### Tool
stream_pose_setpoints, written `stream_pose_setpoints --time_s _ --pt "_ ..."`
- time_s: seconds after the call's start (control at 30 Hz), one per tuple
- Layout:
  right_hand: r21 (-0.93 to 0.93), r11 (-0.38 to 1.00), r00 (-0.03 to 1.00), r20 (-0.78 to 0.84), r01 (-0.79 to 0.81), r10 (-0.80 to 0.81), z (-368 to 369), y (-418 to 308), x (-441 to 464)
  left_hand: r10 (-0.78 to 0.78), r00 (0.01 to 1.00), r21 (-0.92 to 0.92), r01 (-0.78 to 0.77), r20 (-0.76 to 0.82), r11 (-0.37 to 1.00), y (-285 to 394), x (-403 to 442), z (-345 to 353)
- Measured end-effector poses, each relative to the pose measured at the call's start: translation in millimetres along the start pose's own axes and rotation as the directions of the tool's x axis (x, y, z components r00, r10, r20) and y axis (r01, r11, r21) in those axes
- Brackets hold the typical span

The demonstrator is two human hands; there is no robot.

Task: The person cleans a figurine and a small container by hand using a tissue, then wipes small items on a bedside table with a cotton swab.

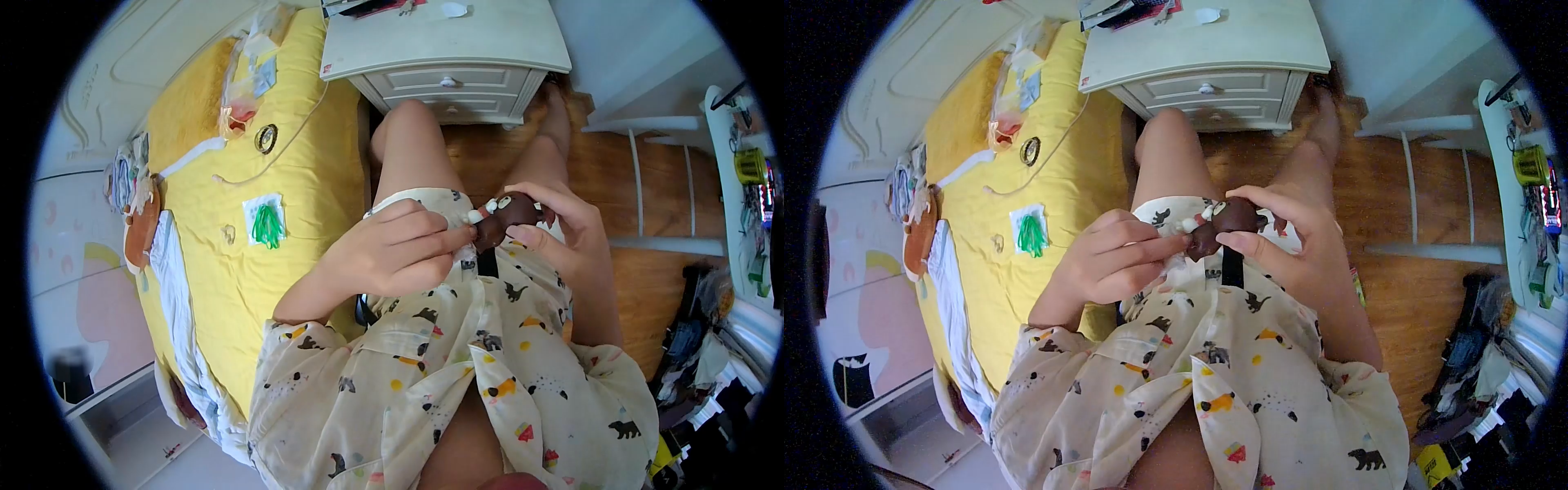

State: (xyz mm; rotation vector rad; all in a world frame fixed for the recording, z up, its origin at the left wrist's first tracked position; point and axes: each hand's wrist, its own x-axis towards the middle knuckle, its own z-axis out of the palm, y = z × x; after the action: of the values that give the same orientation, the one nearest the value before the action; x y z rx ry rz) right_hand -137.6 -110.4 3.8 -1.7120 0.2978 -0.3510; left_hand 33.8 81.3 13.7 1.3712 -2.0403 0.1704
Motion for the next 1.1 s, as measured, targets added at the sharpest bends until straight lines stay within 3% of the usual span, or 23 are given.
stream_pose_setpoints --time_s 0.13,0.2,0.27,0.37,0.47,0.57,0.8,0.9,1.1 --pt "-0.014 0.994 0.986 0.129 -0.105 0.106 1 3 0 0.056 0.995 0.01 -0.057 0.078 0.998 -2 4 -2" --pt "-0.141 0.988 0.98 0.176 -0.064 0.089 -2 -3 2 0.073 0.992 0.012 -0.074 0.104 0.997 -2 4 -3" --pt "-0.07 0.997 0.99 0.134 -0.041 0.05 1 8 -1 0.078 0.99 0.029 -0.082 0.115 0.996 -2 1 -5" --pt "0.053 0.997 0.997 0.066 -0.052 0.048 1 11 -4 0.024 1.0 0.024 -0.024 0.011 0.999 -6 -7 -10" --pt "0.055 0.997 0.998 0.048 -0.051 0.049 -5 9 -5 -0.074 0.996 -0.023 0.073 -0.055 0.997 -6 -13 -14" --pt "0.027 0.999 0.997 0.064 -0.032 0.03 -7 7 -4 -0.036 0.994 -0.139 0.021 -0.104 0.99 -4 -14 -4" --pt "0.04 0.996 0.987 0.147 -0.078 0.071 -5 -3 1 0.139 0.988 0.109 -0.131 -0.069 0.985 0 0 3" --pt "0.237 0.925 0.943 0.223 -0.297 0.246 -3 1 1 0.168 0.985 0.134 -0.163 -0.028 0.978 1 0 4" --pt "0.421 0.745 0.854 0.309 -0.517 0.418 1 19 6 0.275 0.952 0.223 -0.299 0.131 0.928 11 3 1"
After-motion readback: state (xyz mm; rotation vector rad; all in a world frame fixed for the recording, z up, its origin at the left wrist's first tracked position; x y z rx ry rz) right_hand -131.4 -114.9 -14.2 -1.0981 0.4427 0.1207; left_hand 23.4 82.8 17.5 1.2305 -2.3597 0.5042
